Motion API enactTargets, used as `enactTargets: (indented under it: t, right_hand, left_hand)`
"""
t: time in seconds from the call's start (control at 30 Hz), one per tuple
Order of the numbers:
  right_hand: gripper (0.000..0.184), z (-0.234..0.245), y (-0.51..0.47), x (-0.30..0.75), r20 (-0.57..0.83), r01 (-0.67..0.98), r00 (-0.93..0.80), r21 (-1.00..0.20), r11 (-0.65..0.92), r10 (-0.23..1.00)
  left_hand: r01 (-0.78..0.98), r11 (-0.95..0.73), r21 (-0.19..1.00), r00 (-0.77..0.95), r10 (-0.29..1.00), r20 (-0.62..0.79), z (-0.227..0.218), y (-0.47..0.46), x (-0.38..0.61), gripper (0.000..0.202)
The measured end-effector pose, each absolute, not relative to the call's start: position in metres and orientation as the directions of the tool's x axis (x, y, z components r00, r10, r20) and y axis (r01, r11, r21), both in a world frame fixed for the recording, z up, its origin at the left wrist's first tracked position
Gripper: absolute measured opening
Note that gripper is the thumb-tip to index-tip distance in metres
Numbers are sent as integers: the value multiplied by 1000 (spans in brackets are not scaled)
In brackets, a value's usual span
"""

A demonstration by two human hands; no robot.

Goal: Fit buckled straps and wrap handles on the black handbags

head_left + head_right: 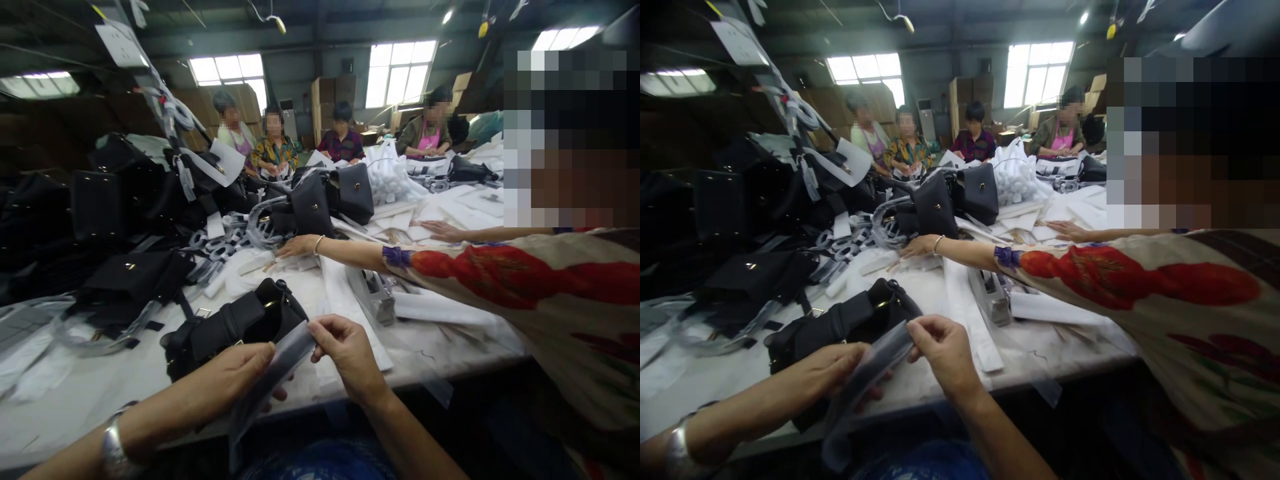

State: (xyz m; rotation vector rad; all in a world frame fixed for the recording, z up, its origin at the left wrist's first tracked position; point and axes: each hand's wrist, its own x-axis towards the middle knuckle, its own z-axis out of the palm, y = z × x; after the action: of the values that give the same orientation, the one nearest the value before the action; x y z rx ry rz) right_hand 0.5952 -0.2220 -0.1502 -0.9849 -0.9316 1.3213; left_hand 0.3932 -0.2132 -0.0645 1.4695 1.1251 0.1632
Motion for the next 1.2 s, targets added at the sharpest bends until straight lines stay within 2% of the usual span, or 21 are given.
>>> enactTargets:
  t: [0.1,0.17,0.27,0.4,0.6,0.77,0.87,1.0,1.13,1.2]
  right_hand:
    - [27,-131,-218,591,88,-266,-33,-961,76,996]
    - [25,-123,-216,592,156,-219,-35,-965,145,987]
    - [23,-118,-206,598,218,-211,38,-952,221,975]
    - [28,-132,-175,602,221,-269,63,-935,229,973]
    - [40,-171,-107,584,387,75,-199,-910,408,900]
    - [32,-181,-86,574,426,89,-391,-865,494,816]
    - [28,-184,-89,569,469,102,-360,-839,534,806]
    - [20,-181,-111,552,522,109,-216,-827,551,825]
    - [18,-176,-147,533,533,113,-14,-840,531,846]
    - [21,-179,-162,527,531,119,21,-843,525,847]
  left_hand:
    - [368,158,916,591,721,-362,-62,-207,415,53]
    - [322,108,940,587,757,-288,-64,-204,422,46]
    - [354,96,930,560,775,-293,-65,-201,418,45]
    - [443,102,891,484,809,-334,-59,-187,397,47]
    - [618,53,784,308,901,-304,-44,-147,373,51]
    - [686,29,727,282,910,-302,-40,-128,355,53]
    - [683,79,726,271,896,-352,-40,-133,348,55]
    - [671,102,735,253,900,-356,-38,-145,347,56]
    - [773,-18,634,268,915,-301,-33,-151,347,55]
    - [819,-73,569,284,913,-291,-31,-153,349,54]
